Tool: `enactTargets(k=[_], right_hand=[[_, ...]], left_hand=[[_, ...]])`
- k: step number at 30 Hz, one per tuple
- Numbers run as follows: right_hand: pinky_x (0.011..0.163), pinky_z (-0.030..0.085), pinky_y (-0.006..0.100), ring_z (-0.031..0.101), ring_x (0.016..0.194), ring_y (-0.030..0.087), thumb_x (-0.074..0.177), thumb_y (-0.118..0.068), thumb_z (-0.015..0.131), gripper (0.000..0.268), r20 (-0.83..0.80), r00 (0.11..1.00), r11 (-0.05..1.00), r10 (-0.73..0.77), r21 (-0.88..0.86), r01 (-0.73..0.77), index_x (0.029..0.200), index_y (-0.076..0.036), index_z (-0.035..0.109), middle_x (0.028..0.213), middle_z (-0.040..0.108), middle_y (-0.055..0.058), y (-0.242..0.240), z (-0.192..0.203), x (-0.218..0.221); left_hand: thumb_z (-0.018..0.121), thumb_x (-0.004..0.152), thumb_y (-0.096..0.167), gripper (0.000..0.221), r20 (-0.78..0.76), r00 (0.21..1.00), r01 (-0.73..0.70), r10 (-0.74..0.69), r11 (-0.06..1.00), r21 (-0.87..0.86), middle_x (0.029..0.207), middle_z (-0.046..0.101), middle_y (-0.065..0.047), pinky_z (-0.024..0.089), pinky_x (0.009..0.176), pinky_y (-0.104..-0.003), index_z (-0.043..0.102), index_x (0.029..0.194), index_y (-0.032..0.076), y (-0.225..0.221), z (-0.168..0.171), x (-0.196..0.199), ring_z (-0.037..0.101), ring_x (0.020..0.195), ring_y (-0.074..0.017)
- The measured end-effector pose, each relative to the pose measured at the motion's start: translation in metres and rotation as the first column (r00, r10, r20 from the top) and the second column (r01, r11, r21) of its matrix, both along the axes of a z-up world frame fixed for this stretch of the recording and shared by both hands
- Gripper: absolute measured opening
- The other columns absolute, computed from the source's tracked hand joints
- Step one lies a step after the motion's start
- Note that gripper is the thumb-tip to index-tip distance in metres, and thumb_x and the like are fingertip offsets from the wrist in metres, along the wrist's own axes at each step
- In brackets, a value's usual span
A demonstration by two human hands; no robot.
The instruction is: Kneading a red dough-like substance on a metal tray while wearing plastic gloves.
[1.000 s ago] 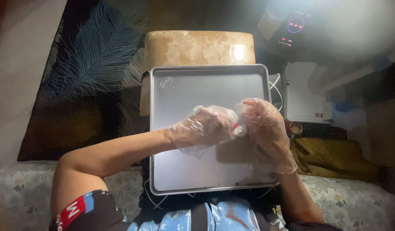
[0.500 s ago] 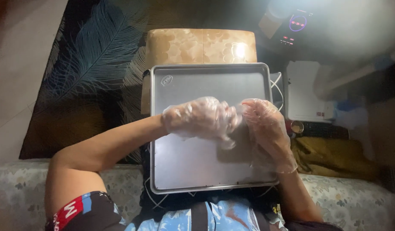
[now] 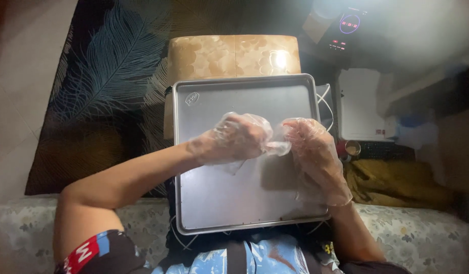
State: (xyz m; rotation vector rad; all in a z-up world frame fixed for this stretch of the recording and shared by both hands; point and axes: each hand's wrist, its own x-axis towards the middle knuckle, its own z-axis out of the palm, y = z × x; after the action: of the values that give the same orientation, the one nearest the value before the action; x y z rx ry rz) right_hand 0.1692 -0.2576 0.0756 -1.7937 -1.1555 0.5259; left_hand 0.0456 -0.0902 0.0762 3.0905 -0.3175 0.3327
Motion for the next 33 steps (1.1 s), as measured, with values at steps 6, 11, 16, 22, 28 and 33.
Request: enactTargets(k=[6, 11, 16, 22, 28, 33], right_hand=[[0.071, 0.054, 0.036, 0.061, 0.078, 0.020, 0.110, -0.021, 0.048, 0.027, -0.114, 0.954, 0.933, -0.277, -0.268, 0.239, 0.097, -0.014, 0.070, 0.092, 0.059, 0.007, 0.009, 0.010, 0.001], [0.057, 0.055, 0.033, 0.063, 0.063, 0.021, 0.106, -0.021, 0.059, 0.024, -0.090, 0.969, 0.961, -0.230, -0.176, 0.212, 0.089, -0.014, 0.073, 0.078, 0.058, 0.010, 0.003, 0.000, 0.005], [0.060, 0.057, 0.032, 0.066, 0.067, 0.019, 0.108, -0.024, 0.053, 0.025, 0.101, 0.979, 0.945, -0.180, -0.258, 0.200, 0.094, -0.014, 0.070, 0.080, 0.061, 0.006, 0.003, -0.006, 0.007], [0.055, 0.057, 0.026, 0.066, 0.063, 0.016, 0.107, -0.025, 0.057, 0.022, 0.145, 0.979, 0.968, -0.144, -0.187, 0.170, 0.091, -0.019, 0.072, 0.076, 0.061, 0.003, 0.000, -0.031, 0.020], [0.064, 0.055, 0.027, 0.059, 0.066, 0.015, 0.104, -0.029, 0.060, 0.026, -0.162, 0.966, 0.975, -0.203, 0.057, 0.215, 0.087, -0.010, 0.066, 0.075, 0.057, 0.006, -0.003, -0.026, 0.012], [0.063, 0.054, 0.030, 0.059, 0.072, 0.018, 0.102, -0.032, 0.062, 0.024, -0.275, 0.958, 0.968, -0.084, 0.205, 0.144, 0.093, -0.010, 0.066, 0.077, 0.056, 0.006, -0.005, -0.014, 0.008]], left_hand=[[0.061, 0.099, 0.045, 0.033, -0.243, 0.968, -0.130, 0.070, 0.962, -0.240, 0.081, 0.054, -0.007, 0.057, 0.052, -0.034, 0.058, 0.102, 0.013, 0.011, 0.014, -0.021, 0.064, 0.067, -0.0227], [0.057, 0.099, 0.034, 0.033, -0.024, 0.993, 0.105, -0.113, 0.968, -0.226, 0.089, 0.052, -0.009, 0.059, 0.053, -0.034, 0.058, 0.121, 0.010, 0.024, -0.043, -0.017, 0.063, 0.073, -0.0257], [0.050, 0.097, 0.049, 0.034, 0.192, 0.937, 0.281, -0.292, 0.956, 0.083, 0.078, 0.044, -0.003, 0.051, 0.047, -0.026, 0.056, 0.088, 0.018, 0.025, -0.048, 0.000, 0.053, 0.064, -0.0218], [0.034, 0.102, 0.051, 0.049, 0.274, 0.934, 0.204, -0.230, 0.972, 0.120, 0.057, 0.039, 0.004, 0.045, 0.038, -0.029, 0.050, 0.066, 0.022, 0.019, -0.038, 0.017, 0.049, 0.049, -0.0165], [0.057, 0.093, 0.055, 0.040, 0.209, 0.964, 0.172, -0.166, 0.985, -0.008, 0.059, 0.045, 0.004, 0.047, 0.042, -0.029, 0.057, 0.072, 0.021, 0.014, -0.039, 0.010, 0.055, 0.055, -0.0153], [0.050, 0.094, 0.076, 0.069, 0.141, 0.987, 0.098, -0.082, 0.990, -0.107, 0.064, 0.046, 0.000, 0.046, 0.039, -0.027, 0.064, 0.089, 0.009, 0.010, 0.011, -0.005, 0.054, 0.054, -0.0146]])
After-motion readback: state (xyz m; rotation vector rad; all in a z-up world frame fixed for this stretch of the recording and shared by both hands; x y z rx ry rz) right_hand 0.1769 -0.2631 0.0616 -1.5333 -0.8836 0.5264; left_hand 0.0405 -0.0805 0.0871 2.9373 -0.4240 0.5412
